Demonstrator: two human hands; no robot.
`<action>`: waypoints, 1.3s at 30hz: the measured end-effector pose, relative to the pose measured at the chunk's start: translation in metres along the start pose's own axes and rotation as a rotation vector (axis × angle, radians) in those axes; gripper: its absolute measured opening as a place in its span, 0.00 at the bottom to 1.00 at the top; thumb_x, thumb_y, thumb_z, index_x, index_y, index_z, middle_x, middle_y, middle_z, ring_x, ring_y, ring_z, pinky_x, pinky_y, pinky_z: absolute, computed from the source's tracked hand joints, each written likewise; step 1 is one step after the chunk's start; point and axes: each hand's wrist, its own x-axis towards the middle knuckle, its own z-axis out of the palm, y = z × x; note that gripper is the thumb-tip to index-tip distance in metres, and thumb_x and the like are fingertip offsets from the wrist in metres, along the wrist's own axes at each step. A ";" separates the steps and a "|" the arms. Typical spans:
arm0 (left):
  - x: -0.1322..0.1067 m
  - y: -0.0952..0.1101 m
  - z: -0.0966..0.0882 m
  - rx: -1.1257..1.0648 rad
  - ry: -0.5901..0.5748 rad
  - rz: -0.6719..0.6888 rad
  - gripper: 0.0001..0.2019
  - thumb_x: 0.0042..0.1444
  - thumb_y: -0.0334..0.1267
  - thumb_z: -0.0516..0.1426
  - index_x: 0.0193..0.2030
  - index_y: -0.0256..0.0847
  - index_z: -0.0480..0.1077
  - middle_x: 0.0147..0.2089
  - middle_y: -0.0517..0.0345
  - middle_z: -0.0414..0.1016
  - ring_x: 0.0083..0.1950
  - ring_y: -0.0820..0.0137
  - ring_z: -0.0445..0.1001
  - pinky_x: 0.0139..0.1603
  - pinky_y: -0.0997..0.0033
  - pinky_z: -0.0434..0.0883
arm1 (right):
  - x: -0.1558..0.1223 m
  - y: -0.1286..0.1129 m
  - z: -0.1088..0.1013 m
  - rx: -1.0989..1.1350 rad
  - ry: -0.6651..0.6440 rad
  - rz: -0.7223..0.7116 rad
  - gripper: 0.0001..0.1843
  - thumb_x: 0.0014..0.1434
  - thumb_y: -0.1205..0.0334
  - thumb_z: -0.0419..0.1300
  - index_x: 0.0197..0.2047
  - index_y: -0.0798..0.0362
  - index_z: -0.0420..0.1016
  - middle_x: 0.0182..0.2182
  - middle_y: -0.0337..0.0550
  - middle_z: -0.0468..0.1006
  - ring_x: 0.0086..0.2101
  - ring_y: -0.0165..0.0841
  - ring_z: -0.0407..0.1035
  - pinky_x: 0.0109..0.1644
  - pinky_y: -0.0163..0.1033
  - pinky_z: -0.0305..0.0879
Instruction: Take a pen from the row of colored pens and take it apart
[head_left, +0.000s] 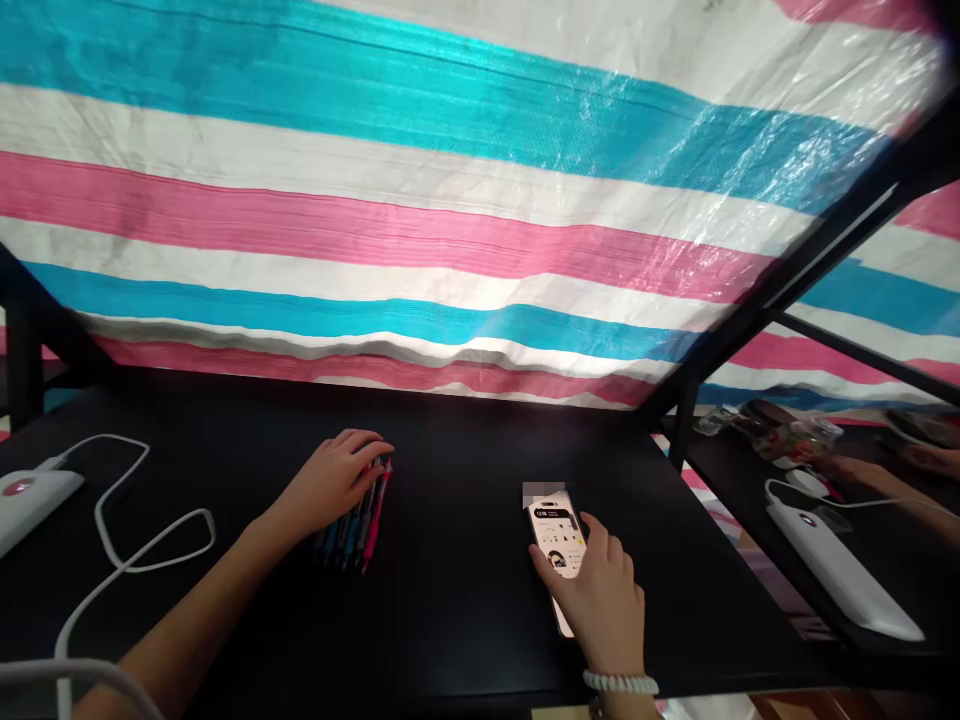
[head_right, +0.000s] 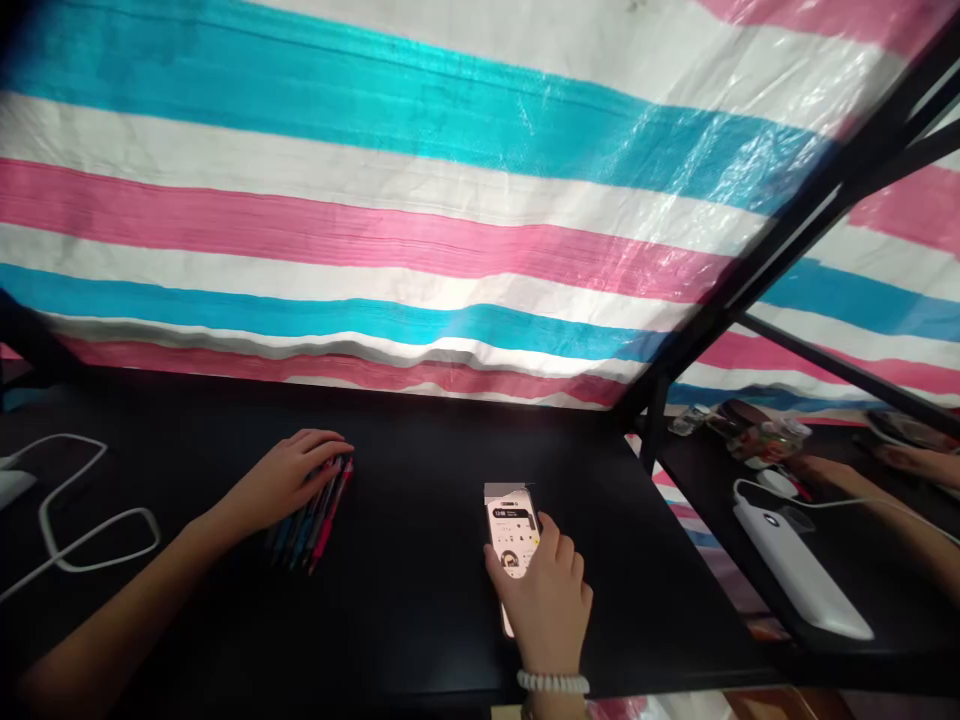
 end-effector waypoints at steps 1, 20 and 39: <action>-0.002 -0.003 -0.001 -0.010 0.002 0.010 0.17 0.65 0.42 0.49 0.58 0.46 0.69 0.58 0.49 0.71 0.59 0.58 0.67 0.57 0.54 0.66 | -0.001 0.001 0.000 -0.015 0.014 -0.005 0.41 0.54 0.35 0.55 0.61 0.56 0.58 0.45 0.54 0.72 0.46 0.52 0.67 0.38 0.51 0.66; -0.025 0.058 0.046 -0.091 -0.034 0.070 0.23 0.63 0.49 0.52 0.63 0.52 0.64 0.71 0.49 0.56 0.70 0.49 0.52 0.66 0.36 0.52 | -0.012 0.000 -0.017 0.691 0.304 -0.056 0.19 0.62 0.47 0.54 0.46 0.53 0.72 0.41 0.50 0.75 0.43 0.43 0.69 0.48 0.48 0.64; -0.045 0.058 0.015 -0.164 -0.080 0.290 0.18 0.59 0.26 0.53 0.51 0.50 0.72 0.64 0.55 0.68 0.66 0.58 0.61 0.64 0.49 0.63 | -0.023 -0.077 -0.032 0.996 0.164 -0.447 0.06 0.64 0.65 0.54 0.41 0.51 0.72 0.37 0.45 0.74 0.40 0.38 0.69 0.44 0.43 0.67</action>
